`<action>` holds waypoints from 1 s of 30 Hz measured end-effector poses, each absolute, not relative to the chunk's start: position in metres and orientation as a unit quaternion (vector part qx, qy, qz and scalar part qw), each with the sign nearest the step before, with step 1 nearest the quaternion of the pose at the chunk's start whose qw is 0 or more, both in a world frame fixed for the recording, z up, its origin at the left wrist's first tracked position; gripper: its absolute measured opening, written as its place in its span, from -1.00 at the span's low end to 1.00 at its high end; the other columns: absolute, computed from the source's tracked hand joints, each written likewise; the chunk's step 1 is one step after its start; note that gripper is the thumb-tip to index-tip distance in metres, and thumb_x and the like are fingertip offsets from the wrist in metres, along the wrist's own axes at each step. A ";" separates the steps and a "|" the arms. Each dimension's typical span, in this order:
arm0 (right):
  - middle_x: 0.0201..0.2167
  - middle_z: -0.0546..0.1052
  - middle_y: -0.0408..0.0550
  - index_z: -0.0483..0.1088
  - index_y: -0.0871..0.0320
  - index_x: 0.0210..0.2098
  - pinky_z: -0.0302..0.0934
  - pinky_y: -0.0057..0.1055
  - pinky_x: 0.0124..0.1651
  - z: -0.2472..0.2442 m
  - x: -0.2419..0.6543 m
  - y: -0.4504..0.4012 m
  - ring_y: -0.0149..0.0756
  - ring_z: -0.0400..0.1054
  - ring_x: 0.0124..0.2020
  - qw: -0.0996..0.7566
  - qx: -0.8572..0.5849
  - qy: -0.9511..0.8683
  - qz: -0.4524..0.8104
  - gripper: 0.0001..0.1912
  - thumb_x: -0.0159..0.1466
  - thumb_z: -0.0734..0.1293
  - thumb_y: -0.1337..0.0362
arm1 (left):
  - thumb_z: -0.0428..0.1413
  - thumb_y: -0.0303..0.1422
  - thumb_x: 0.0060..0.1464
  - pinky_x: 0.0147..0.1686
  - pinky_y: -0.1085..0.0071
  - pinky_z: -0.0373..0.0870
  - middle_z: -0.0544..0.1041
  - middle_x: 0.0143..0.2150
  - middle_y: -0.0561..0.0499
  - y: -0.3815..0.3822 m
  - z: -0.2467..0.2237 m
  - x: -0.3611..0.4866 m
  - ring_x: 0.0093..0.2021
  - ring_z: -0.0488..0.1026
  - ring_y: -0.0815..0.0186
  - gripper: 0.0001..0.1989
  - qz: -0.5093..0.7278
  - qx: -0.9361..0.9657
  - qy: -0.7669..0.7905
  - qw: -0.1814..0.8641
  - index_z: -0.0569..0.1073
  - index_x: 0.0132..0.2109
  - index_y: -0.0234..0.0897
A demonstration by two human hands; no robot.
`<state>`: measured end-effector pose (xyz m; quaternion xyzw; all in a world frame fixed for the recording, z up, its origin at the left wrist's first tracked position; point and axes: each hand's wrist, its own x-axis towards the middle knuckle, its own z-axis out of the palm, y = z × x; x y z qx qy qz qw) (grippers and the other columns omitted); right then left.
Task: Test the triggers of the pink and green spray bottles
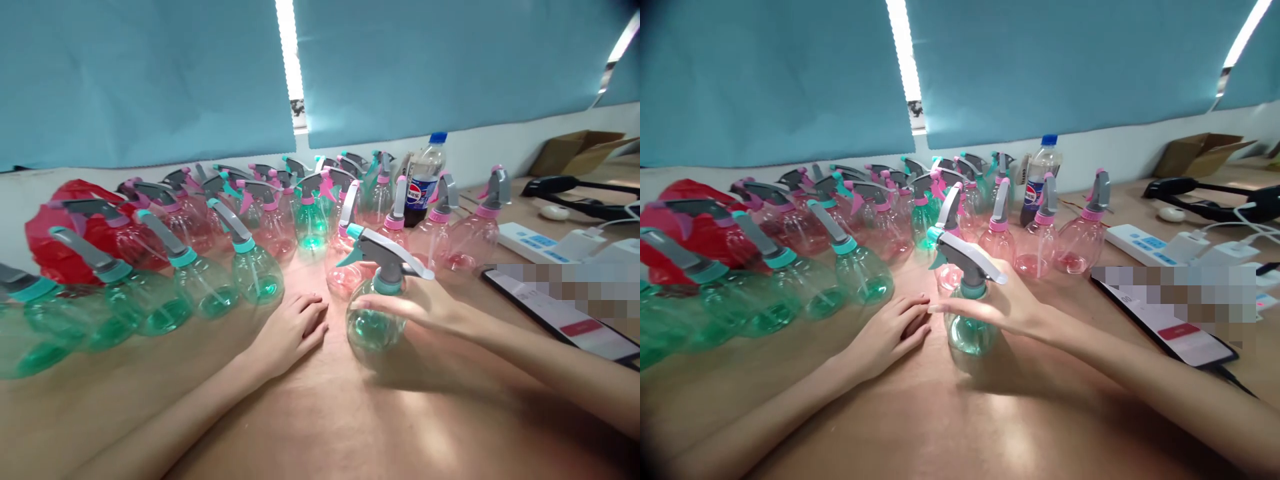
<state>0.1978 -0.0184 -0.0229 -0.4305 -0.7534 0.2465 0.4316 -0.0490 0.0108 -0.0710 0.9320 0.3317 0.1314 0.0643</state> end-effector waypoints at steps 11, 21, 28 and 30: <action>-0.26 0.47 -0.03 0.35 0.11 -0.22 0.31 -0.23 -0.23 -0.022 0.225 -0.052 -0.13 0.40 -0.25 0.358 -0.527 -0.767 0.078 -0.60 0.13 0.43 -0.03 | -0.03 -0.35 0.28 0.05 0.14 0.39 0.48 0.07 -0.18 0.006 -0.070 -0.054 0.07 0.41 0.11 -0.75 0.147 0.934 0.323 0.050 0.41 0.02 -0.32; -0.32 0.44 -0.05 0.39 0.14 -0.17 0.27 -0.25 -0.29 -0.013 0.174 -0.023 -0.16 0.37 -0.28 0.337 -0.515 -0.782 0.100 -0.63 0.21 0.37 -0.02 | -0.03 -0.35 0.28 0.06 0.13 0.43 0.51 0.10 -0.14 -0.010 -0.069 -0.098 0.11 0.45 0.12 -0.72 0.159 0.919 0.356 0.064 0.40 0.08 -0.28; -0.26 0.49 -0.06 0.37 0.13 -0.05 0.26 -0.28 -0.28 -0.016 0.137 0.007 -0.26 0.37 -0.38 0.344 -0.506 -0.785 0.100 -0.59 0.20 0.40 0.04 | -0.02 -0.40 0.25 0.06 0.17 0.45 0.52 0.06 -0.14 -0.011 -0.071 -0.099 0.07 0.46 0.13 -0.76 0.186 0.918 0.343 0.065 0.42 0.02 -0.27; -0.24 0.50 -0.04 0.36 0.13 -0.03 0.26 -0.28 -0.30 -0.017 0.133 0.013 -0.25 0.39 -0.38 0.344 -0.517 -0.778 0.094 -0.56 0.19 0.41 0.03 | -0.02 -0.41 0.25 0.06 0.17 0.45 0.52 0.04 -0.14 -0.012 -0.072 -0.099 0.07 0.46 0.13 -0.75 0.184 0.918 0.344 0.067 0.42 0.03 -0.27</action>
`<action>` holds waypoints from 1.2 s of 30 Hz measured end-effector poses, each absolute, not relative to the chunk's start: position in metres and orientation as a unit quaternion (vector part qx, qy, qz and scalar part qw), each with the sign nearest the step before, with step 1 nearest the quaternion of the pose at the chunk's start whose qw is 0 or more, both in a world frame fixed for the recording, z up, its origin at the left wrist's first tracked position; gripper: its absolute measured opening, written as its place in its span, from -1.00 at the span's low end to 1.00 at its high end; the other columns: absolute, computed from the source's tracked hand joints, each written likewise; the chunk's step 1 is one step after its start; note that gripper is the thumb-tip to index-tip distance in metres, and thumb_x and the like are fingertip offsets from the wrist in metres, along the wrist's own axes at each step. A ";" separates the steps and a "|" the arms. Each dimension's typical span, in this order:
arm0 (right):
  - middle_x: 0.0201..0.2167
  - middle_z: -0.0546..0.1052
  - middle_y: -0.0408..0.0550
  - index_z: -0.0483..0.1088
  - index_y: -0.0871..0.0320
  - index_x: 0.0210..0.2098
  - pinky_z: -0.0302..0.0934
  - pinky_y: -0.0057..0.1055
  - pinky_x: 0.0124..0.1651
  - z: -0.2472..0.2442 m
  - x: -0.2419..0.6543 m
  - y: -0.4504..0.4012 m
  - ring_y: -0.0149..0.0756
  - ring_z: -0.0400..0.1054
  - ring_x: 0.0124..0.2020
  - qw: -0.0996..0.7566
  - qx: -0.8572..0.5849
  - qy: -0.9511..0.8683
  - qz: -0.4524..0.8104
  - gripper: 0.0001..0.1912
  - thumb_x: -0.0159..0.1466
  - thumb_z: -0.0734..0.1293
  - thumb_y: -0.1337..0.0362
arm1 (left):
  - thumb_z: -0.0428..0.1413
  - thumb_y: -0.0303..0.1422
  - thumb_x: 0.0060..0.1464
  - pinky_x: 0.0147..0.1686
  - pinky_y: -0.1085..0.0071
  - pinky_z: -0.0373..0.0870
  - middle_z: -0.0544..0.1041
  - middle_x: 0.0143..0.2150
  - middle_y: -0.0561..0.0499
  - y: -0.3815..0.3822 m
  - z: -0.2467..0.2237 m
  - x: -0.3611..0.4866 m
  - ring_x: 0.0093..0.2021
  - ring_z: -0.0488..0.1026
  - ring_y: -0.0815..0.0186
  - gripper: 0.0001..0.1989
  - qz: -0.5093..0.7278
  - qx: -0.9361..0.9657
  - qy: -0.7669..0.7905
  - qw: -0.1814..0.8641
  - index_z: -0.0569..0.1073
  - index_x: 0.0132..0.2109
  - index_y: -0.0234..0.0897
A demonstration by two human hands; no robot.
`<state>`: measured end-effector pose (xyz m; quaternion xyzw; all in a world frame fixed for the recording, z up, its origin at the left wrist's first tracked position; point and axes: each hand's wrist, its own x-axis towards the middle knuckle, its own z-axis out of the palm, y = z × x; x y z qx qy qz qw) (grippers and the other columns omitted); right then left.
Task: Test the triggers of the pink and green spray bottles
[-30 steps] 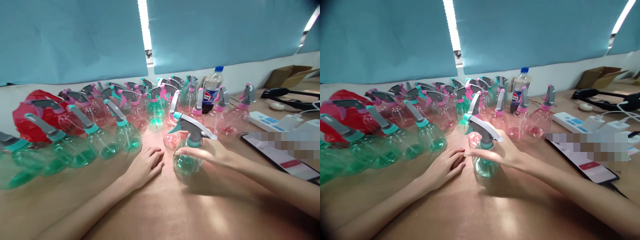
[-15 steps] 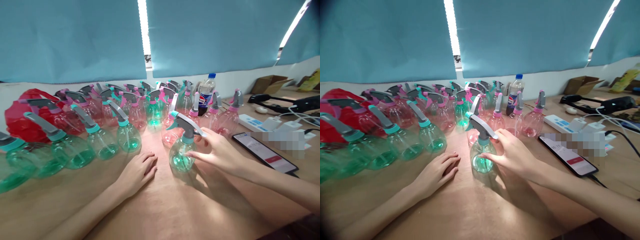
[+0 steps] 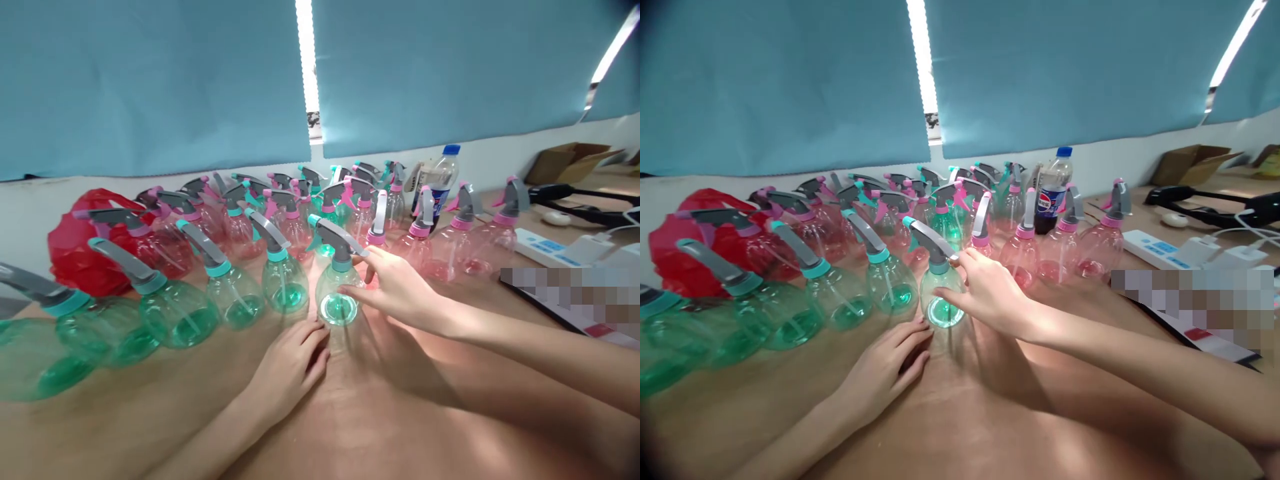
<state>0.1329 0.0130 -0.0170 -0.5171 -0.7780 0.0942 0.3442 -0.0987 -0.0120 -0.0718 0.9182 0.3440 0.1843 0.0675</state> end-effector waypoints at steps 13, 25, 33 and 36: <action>-0.17 0.48 0.12 0.34 0.24 -0.08 0.29 -0.20 -0.29 -0.013 0.110 0.030 0.01 0.44 -0.19 0.292 -0.574 -0.765 0.012 -0.58 0.27 0.32 0.01 | -0.03 -0.42 0.26 0.08 0.08 0.42 0.49 0.06 -0.17 -0.012 -0.073 -0.099 0.11 0.41 0.06 -0.72 0.161 0.922 0.345 0.077 0.41 0.07 -0.32; -0.16 0.49 0.12 0.37 0.31 -0.05 0.34 -0.18 -0.24 -0.015 0.107 0.036 0.00 0.46 -0.16 0.299 -0.575 -0.761 -0.013 -0.58 0.27 0.35 0.08 | -0.01 -0.43 0.25 0.11 0.08 0.40 0.49 0.07 -0.18 -0.012 -0.073 -0.099 0.12 0.39 0.07 -0.72 0.159 0.922 0.345 0.080 0.42 0.07 -0.35; -0.10 0.50 0.20 0.35 0.36 0.03 0.35 -0.12 -0.17 -0.018 0.107 0.044 0.06 0.45 -0.11 0.310 -0.567 -0.763 -0.010 -0.52 0.28 0.35 0.10 | -0.03 -0.43 0.26 0.11 0.08 0.38 0.48 0.07 -0.18 -0.013 -0.073 -0.100 0.14 0.38 0.07 -0.72 0.156 0.922 0.344 0.083 0.41 0.08 -0.34; -0.07 0.51 0.21 0.33 0.37 0.06 0.35 -0.11 -0.11 -0.022 0.107 0.047 0.07 0.44 -0.07 0.325 -0.561 -0.761 0.001 -0.50 0.28 0.35 0.11 | -0.03 -0.43 0.26 0.11 0.09 0.39 0.48 0.07 -0.18 -0.012 -0.073 -0.099 0.13 0.38 0.07 -0.72 0.156 0.922 0.345 0.083 0.41 0.07 -0.34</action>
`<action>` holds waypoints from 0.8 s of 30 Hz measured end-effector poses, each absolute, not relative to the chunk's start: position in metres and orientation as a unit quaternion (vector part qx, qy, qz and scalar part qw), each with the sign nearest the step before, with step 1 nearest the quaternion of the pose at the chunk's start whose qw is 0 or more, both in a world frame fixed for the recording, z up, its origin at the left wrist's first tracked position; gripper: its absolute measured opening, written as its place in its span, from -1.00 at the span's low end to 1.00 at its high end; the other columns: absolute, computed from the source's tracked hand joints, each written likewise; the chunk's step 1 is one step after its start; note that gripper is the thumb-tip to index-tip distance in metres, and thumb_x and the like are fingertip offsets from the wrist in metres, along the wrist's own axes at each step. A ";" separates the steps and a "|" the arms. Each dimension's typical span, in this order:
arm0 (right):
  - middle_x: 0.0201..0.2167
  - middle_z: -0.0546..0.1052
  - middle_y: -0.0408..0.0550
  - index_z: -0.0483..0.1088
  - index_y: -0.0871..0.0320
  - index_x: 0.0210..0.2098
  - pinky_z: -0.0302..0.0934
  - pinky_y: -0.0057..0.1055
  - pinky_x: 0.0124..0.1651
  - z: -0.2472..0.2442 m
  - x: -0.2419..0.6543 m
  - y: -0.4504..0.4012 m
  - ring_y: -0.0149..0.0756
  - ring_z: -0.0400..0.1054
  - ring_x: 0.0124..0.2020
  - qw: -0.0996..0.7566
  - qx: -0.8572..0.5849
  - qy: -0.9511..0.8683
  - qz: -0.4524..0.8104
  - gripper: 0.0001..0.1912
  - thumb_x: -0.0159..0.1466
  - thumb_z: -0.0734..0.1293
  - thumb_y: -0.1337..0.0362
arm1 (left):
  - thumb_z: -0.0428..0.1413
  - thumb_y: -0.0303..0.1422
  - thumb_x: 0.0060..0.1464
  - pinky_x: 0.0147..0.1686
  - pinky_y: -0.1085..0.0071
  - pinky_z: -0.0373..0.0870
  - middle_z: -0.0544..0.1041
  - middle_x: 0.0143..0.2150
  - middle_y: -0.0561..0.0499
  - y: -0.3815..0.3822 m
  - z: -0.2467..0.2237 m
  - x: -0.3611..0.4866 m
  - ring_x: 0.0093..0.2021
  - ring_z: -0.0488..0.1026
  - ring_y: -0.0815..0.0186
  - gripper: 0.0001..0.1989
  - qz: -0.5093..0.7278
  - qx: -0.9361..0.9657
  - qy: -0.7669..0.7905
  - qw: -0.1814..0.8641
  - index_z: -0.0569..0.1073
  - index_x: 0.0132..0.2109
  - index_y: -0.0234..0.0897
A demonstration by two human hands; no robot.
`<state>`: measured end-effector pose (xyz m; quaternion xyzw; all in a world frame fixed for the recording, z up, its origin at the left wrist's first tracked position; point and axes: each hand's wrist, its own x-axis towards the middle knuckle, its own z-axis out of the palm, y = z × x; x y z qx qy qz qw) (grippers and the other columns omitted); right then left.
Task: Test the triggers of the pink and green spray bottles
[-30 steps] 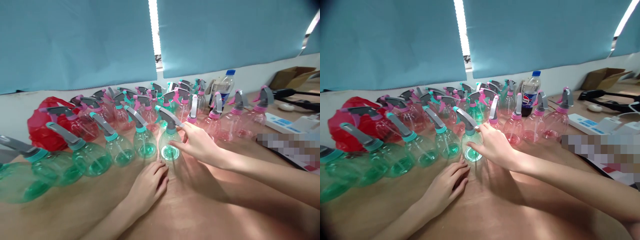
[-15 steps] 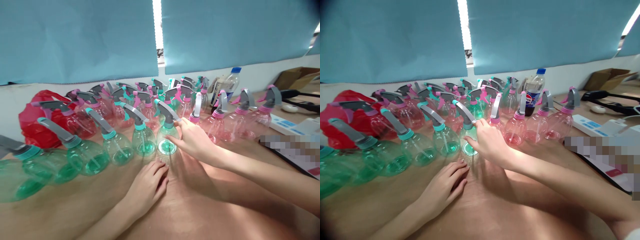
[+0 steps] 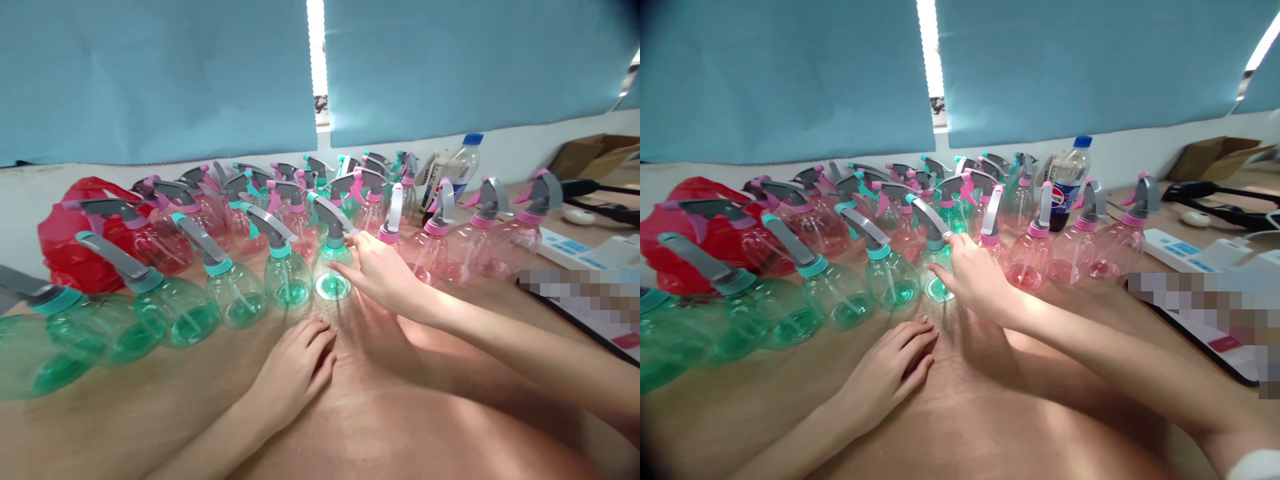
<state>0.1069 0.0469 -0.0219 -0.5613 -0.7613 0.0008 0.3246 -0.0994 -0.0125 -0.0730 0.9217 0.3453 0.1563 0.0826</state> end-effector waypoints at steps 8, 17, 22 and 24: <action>0.04 0.50 0.22 0.27 0.31 0.17 0.34 -0.11 -0.04 -0.015 0.120 0.019 0.04 0.44 -0.02 0.366 -0.541 -0.757 0.022 -0.40 0.27 0.34 0.05 | -0.04 -0.42 0.27 0.10 0.10 0.38 0.48 0.06 -0.17 -0.010 -0.074 -0.098 0.13 0.38 0.08 -0.71 0.153 0.922 0.345 0.085 0.40 0.08 -0.34; -0.24 0.59 -0.02 0.46 0.12 -0.13 0.34 -0.24 -0.26 -0.021 0.189 -0.013 -0.20 0.46 -0.39 0.396 -0.624 -0.672 0.055 -0.69 0.23 0.37 0.07 | -0.07 -0.40 0.29 0.05 0.10 0.43 0.50 0.05 -0.17 -0.009 -0.071 -0.099 0.11 0.40 0.07 -0.72 0.153 0.924 0.345 0.061 0.41 0.06 -0.33; 0.04 0.50 0.13 0.34 0.17 0.10 0.33 -0.11 -0.09 -0.023 0.188 0.005 -0.01 0.46 -0.08 0.388 -0.651 -0.646 0.089 -0.44 0.21 0.35 -0.02 | -0.07 -0.40 0.29 0.03 0.10 0.45 0.50 0.03 -0.17 -0.009 -0.073 -0.098 0.09 0.42 0.08 -0.73 0.154 0.928 0.336 0.049 0.41 0.05 -0.33; 0.10 0.46 0.17 0.32 0.19 0.12 0.28 -0.05 0.00 -0.024 0.181 0.017 0.05 0.40 0.03 0.392 -0.648 -0.644 0.110 -0.38 0.20 0.34 -0.07 | -0.08 -0.39 0.29 0.03 0.10 0.45 0.50 0.02 -0.18 -0.009 -0.073 -0.098 0.08 0.42 0.08 -0.73 0.156 0.928 0.335 0.047 0.41 0.04 -0.33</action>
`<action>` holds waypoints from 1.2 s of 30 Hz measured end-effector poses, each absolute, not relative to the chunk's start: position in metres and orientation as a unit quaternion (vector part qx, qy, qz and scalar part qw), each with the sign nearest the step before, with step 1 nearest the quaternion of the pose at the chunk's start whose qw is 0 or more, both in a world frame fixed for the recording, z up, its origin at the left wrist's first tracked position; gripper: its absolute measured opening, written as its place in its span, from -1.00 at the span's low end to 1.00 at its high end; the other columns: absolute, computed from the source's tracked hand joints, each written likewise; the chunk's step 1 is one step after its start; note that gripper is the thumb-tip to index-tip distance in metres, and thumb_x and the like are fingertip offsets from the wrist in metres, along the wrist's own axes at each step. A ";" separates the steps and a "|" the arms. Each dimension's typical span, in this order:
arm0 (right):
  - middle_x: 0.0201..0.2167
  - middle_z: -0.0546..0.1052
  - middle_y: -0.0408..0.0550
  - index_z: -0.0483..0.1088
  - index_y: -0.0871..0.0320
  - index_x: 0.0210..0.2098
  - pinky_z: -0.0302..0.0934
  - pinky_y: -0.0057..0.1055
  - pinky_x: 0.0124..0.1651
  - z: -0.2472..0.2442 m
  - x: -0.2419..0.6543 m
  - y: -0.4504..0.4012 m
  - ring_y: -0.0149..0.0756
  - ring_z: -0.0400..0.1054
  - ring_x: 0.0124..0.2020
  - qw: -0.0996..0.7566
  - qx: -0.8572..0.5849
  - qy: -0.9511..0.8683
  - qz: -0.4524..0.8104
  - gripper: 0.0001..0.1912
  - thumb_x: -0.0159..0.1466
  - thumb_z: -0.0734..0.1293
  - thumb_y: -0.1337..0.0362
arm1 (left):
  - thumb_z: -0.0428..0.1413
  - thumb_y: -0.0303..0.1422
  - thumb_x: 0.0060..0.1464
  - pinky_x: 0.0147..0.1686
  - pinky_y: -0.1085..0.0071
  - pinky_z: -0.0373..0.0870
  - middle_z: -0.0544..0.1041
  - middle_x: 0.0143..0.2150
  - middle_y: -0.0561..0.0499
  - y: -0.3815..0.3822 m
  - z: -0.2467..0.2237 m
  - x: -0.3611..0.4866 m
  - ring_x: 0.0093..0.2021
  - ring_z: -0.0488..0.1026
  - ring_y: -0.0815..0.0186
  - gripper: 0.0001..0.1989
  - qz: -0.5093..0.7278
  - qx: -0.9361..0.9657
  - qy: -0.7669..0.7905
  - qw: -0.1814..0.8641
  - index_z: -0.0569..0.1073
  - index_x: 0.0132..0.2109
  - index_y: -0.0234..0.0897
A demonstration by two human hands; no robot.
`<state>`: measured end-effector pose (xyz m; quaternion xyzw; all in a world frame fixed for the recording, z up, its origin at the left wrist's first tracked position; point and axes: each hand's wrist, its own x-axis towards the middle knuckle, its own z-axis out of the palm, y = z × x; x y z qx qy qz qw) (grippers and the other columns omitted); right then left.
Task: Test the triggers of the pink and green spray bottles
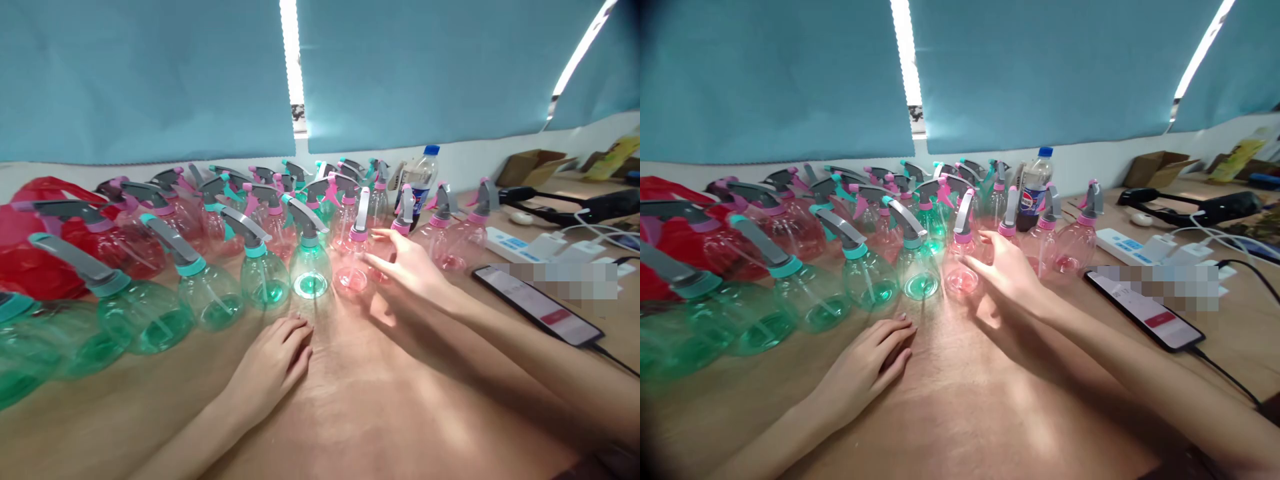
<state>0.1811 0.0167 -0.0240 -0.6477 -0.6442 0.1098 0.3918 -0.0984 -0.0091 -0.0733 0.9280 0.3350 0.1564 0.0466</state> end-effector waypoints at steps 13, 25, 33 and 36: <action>-0.17 0.58 0.18 0.36 0.20 -0.03 0.29 -0.11 -0.21 -0.015 0.169 0.027 0.12 0.47 -0.15 0.334 -0.688 -0.637 0.100 -0.34 0.13 0.34 -0.20 | -0.05 -0.40 0.27 0.01 0.12 0.45 0.51 0.00 -0.13 -0.011 -0.068 -0.096 0.07 0.43 0.09 -0.75 0.170 0.924 0.335 0.064 0.42 0.02 -0.26; -0.26 0.58 -0.06 0.47 0.09 -0.16 0.27 -0.28 -0.23 0.003 0.207 -0.008 -0.15 0.46 -0.28 0.307 -0.567 -0.738 0.200 -0.65 0.18 0.40 0.01 | 0.04 -0.24 0.26 0.10 0.09 0.37 0.37 0.16 -0.07 -0.004 -0.043 -0.044 0.14 0.37 0.14 -0.61 0.234 0.870 0.379 0.212 0.22 0.19 -0.12; -0.19 0.55 -0.07 0.46 0.10 -0.15 0.31 -0.26 -0.16 0.011 0.234 -0.040 -0.14 0.43 -0.18 0.286 -0.489 -0.772 0.289 -0.70 0.23 0.37 0.05 | 0.25 -0.20 0.07 0.17 -0.01 0.34 0.27 0.29 -0.16 -0.003 -0.050 0.008 0.22 0.32 0.00 -0.23 0.241 0.860 0.315 0.320 0.05 0.32 -0.12; -0.12 0.54 -0.05 0.44 0.08 -0.08 0.34 -0.23 -0.10 0.012 0.241 -0.046 -0.12 0.43 -0.11 0.301 -0.478 -0.770 0.297 -0.65 0.21 0.39 0.06 | 0.26 -0.22 0.06 0.12 0.02 0.39 0.31 0.25 -0.15 -0.009 -0.053 0.018 0.16 0.39 0.01 -0.32 0.243 0.851 0.295 0.360 0.16 0.26 -0.11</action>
